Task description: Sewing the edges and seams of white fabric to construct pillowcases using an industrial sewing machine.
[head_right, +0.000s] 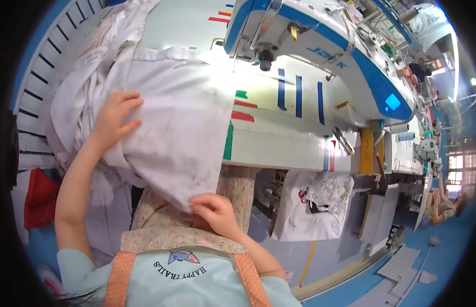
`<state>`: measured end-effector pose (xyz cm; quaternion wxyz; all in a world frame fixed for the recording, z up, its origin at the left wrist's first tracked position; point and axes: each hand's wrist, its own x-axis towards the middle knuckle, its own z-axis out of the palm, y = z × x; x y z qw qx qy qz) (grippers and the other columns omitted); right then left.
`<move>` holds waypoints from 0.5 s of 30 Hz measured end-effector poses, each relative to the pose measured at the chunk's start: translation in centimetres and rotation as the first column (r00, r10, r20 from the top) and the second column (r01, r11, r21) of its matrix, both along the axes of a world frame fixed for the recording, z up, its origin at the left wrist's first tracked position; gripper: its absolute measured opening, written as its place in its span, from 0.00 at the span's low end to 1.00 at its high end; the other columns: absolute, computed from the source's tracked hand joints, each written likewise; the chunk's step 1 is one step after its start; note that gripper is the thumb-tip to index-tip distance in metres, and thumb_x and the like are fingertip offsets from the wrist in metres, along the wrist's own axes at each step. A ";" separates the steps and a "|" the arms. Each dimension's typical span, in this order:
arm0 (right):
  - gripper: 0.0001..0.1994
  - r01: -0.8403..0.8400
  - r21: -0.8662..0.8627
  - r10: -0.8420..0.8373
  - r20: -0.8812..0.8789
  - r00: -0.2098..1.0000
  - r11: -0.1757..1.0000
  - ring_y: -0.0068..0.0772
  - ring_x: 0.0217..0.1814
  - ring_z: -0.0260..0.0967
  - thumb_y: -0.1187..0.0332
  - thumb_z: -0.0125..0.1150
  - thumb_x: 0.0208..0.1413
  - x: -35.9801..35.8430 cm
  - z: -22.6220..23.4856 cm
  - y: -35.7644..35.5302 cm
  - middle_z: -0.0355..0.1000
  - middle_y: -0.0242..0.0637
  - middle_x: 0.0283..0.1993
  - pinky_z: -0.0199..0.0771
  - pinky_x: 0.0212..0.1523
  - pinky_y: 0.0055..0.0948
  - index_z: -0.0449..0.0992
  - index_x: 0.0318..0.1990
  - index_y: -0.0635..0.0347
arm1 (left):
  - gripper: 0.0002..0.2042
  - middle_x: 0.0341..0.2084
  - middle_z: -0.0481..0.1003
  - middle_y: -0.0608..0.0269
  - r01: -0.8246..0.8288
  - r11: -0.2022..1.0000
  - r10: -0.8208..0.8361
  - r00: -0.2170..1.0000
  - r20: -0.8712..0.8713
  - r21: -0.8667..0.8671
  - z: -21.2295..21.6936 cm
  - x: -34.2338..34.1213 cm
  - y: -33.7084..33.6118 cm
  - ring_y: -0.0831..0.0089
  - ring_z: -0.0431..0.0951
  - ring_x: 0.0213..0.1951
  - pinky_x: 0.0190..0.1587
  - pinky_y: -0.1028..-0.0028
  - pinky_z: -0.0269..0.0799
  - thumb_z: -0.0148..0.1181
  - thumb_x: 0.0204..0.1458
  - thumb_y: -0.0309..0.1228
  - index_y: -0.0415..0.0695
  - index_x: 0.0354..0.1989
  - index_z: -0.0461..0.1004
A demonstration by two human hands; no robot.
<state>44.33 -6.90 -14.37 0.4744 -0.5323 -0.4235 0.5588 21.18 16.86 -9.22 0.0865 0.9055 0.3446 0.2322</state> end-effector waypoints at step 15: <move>0.18 0.013 -0.213 -0.089 -0.356 0.930 0.977 0.31 0.41 0.71 0.84 0.38 0.55 0.3 1.7 -6.2 0.66 0.41 0.45 0.76 0.42 0.27 0.62 0.54 0.66 | 0.03 0.22 0.69 0.58 -0.050 0.980 0.048 0.999 0.016 0.194 0.6 -1.2 -0.3 0.59 0.70 0.28 0.31 0.66 0.66 0.55 0.39 0.20 0.40 0.23 0.68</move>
